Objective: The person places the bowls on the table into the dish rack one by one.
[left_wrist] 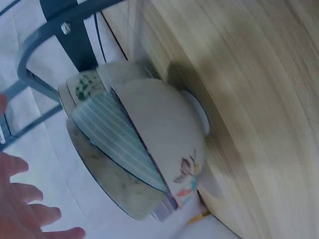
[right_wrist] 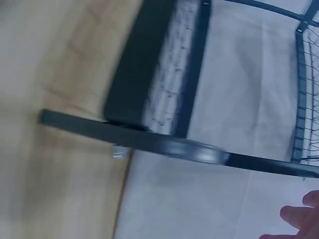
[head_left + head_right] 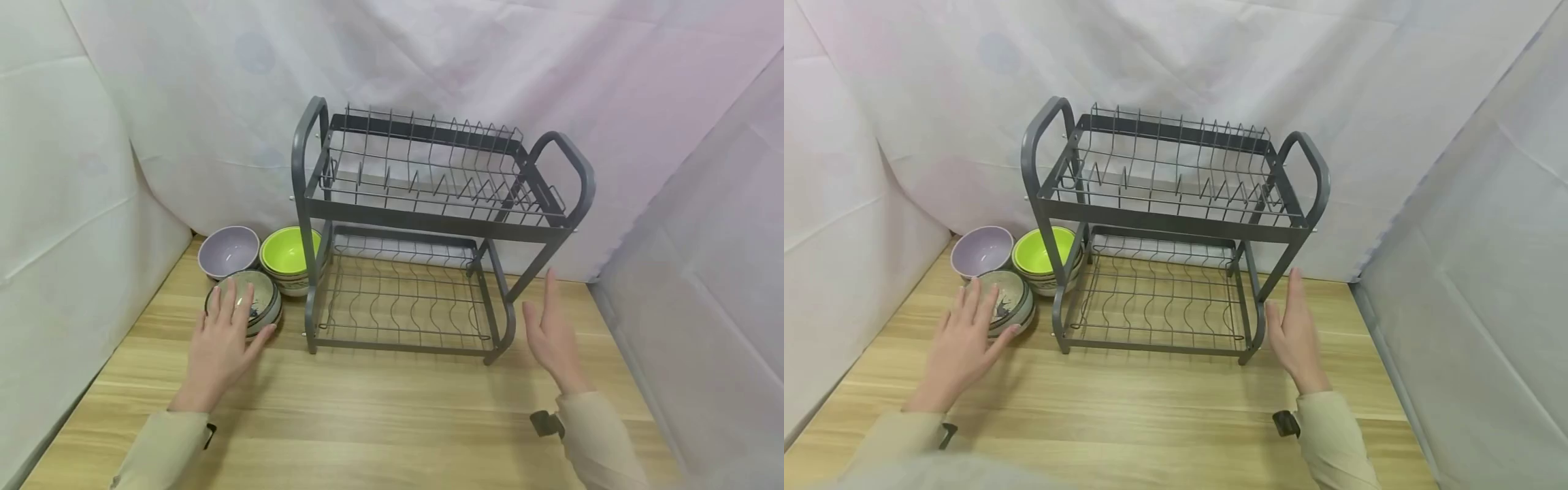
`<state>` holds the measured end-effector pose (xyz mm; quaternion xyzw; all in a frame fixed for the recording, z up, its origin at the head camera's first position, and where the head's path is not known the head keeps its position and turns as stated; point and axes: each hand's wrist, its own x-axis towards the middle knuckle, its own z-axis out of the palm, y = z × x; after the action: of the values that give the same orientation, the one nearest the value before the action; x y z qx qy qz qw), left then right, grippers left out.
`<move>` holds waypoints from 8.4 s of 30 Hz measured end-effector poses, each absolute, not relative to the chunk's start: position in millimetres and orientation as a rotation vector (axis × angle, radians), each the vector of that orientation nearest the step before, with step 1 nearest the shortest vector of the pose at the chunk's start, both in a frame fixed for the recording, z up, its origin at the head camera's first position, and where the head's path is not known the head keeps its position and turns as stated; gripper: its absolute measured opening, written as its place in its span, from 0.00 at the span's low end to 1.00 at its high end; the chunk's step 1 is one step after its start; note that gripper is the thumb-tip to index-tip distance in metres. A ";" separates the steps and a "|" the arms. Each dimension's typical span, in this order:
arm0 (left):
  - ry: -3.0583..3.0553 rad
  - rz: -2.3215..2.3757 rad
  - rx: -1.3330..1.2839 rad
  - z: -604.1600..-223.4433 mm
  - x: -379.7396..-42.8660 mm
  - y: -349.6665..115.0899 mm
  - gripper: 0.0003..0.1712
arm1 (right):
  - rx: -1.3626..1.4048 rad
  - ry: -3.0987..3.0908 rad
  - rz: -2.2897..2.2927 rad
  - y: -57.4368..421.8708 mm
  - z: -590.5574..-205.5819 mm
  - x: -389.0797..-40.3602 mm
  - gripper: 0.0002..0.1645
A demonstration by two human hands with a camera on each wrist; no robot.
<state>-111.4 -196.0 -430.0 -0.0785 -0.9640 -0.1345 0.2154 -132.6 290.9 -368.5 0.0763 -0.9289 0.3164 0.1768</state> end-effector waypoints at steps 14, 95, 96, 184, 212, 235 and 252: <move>-2.555 -0.721 -0.043 -429.7 -135.6 -232.2 0.33 | 0.177 -2.398 1.166 290.0 -338.1 -171.4 0.25; -2.647 -0.621 0.042 -393.9 -120.2 -252.5 0.08 | 0.193 -1.889 1.894 299.0 -332.2 -184.5 0.13; -2.635 -0.618 0.024 -393.8 -117.8 -251.1 0.07 | 0.195 -1.889 1.896 298.9 -332.3 -184.7 0.13; -2.785 -0.945 -0.645 -414.7 -101.2 -62.5 0.05 | 0.915 -2.024 0.702 205.5 -356.1 -103.4 0.24; -2.803 -0.937 -0.682 -409.8 -108.6 -62.9 0.05 | 1.579 -2.114 0.107 161.5 -402.1 -75.9 0.08; -2.837 -1.148 -0.417 -400.6 -122.5 -73.4 0.15 | 1.583 -2.078 0.141 157.7 -384.1 -88.3 0.09; -2.509 -0.812 -0.090 -418.3 -142.3 -106.9 0.12 | 1.472 -2.139 0.278 148.5 -367.3 -125.2 0.05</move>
<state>-142.3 -106.9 -418.3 -0.0330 -0.9209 -0.2981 0.2489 -125.2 148.5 -367.3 0.5439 -0.7904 0.1028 0.2622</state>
